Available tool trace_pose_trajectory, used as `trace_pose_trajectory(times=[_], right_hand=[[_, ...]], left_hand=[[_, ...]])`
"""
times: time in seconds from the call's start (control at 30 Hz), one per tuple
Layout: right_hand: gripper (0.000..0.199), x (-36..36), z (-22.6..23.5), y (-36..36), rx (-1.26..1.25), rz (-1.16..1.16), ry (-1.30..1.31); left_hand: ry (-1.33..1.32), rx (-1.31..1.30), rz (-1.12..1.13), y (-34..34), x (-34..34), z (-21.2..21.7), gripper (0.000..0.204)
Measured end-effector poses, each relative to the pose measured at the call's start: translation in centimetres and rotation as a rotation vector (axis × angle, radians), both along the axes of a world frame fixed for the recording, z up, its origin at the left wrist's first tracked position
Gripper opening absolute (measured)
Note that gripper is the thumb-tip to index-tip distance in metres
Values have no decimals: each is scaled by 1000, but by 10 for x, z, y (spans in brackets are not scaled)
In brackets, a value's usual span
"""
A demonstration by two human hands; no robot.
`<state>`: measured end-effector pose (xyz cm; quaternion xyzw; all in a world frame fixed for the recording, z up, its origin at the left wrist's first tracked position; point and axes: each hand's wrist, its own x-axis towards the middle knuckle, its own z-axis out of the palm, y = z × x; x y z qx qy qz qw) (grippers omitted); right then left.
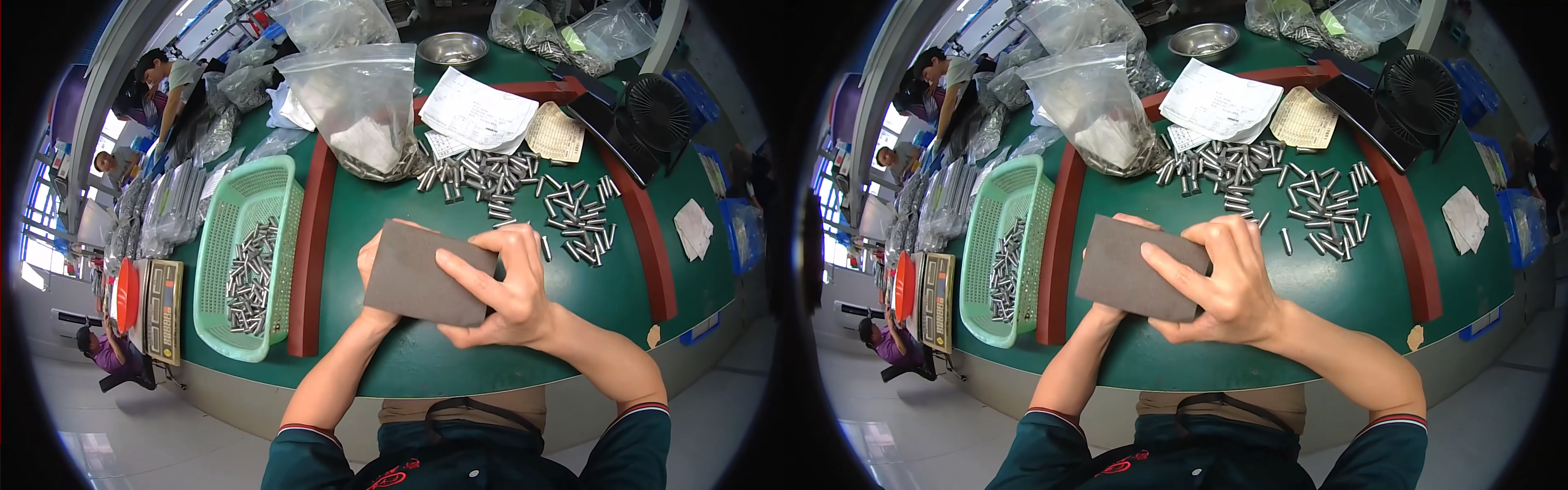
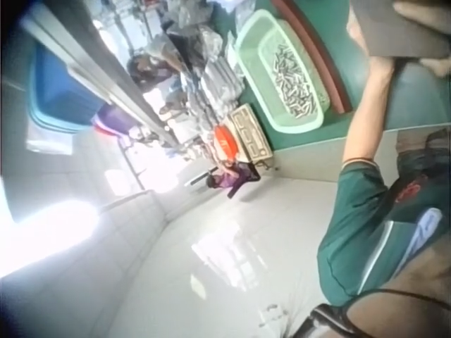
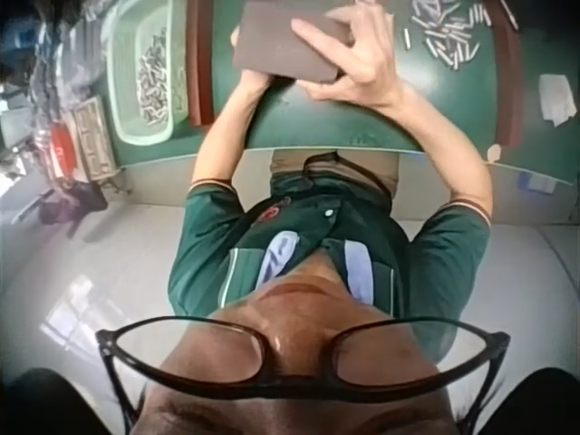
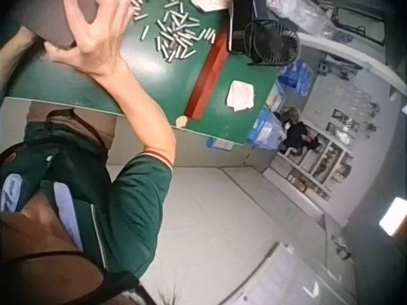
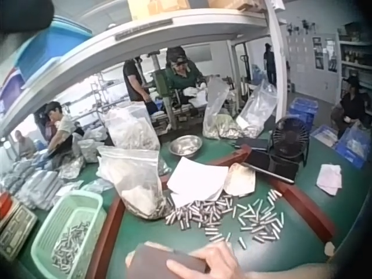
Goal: Sanding and deburring small cylindrical metal parts using a handheld sanding block on a workbench.
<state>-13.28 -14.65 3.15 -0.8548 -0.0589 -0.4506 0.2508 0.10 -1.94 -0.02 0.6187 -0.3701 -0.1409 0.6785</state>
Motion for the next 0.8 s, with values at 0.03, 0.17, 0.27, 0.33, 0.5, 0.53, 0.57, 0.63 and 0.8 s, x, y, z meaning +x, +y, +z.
trace_pose_trajectory(times=[0.03, 0.17, 0.27, 0.33, 0.5, 0.53, 0.57, 0.63, 0.8], right_hand=[[64, 3, -3, -12, -10, -73, 15], [66, 12, -5, -42, -11, -275, -86], [67, 5, -4, -7, -10, -63, -26], [61, 24, -7, -39, 48, -314, -21], [65, 5, -2, -10, -22, -2, -13], [63, 11, -4, -20, -15, -92, -32], [61, 21, -16, -38, 36, -251, -53], [61, 19, -10, -48, 4, -257, -69], [61, 16, -10, -36, 17, -190, -28]], left_hand=[[-152, 3, 2, -1, -1, 2, 11], [-144, 35, 68, -6, -6, 7, 15], [-47, 112, 98, -1, -9, 1, 15], [-194, -32, -17, -8, -5, 6, 12], [187, 108, 172, -2, -24, 3, 10], [180, 47, 42, -1, -22, 8, 10], [-170, 31, -94, -4, -8, 8, 10], [-108, 126, -81, -4, -8, 12, 11], [-503, 197, -212, 8, 3, -1, 33]])
